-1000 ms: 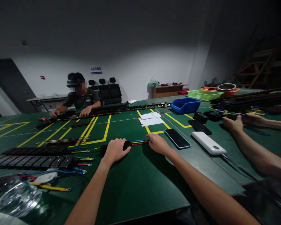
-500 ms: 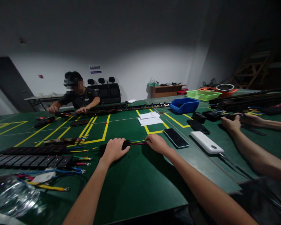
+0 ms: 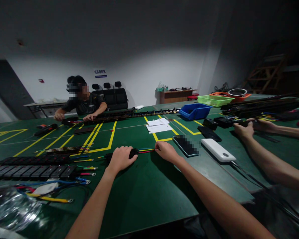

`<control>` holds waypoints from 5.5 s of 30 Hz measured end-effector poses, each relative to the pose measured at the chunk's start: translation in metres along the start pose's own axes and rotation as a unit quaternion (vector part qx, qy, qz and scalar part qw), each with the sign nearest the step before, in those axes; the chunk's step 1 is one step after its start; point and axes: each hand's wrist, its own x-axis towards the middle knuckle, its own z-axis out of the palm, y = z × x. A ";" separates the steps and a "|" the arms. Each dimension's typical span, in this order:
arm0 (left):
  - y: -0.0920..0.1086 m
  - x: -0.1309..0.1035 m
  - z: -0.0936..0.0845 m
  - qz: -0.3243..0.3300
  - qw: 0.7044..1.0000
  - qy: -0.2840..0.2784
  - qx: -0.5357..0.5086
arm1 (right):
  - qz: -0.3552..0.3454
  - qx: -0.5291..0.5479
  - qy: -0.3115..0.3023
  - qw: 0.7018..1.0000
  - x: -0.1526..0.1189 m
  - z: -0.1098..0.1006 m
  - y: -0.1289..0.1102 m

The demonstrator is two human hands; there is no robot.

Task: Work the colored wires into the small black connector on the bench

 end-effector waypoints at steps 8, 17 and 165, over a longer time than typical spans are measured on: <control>-0.002 -0.001 0.003 0.003 1.000 0.006 -0.011 | 0.005 -0.006 0.013 1.000 0.001 0.003 0.000; -0.001 -0.001 0.002 0.003 1.000 0.005 -0.008 | 0.027 -0.014 0.000 1.000 0.002 0.003 -0.003; 0.000 0.000 0.001 0.006 1.000 0.004 -0.006 | -0.033 0.005 -0.003 0.999 0.001 -0.005 0.004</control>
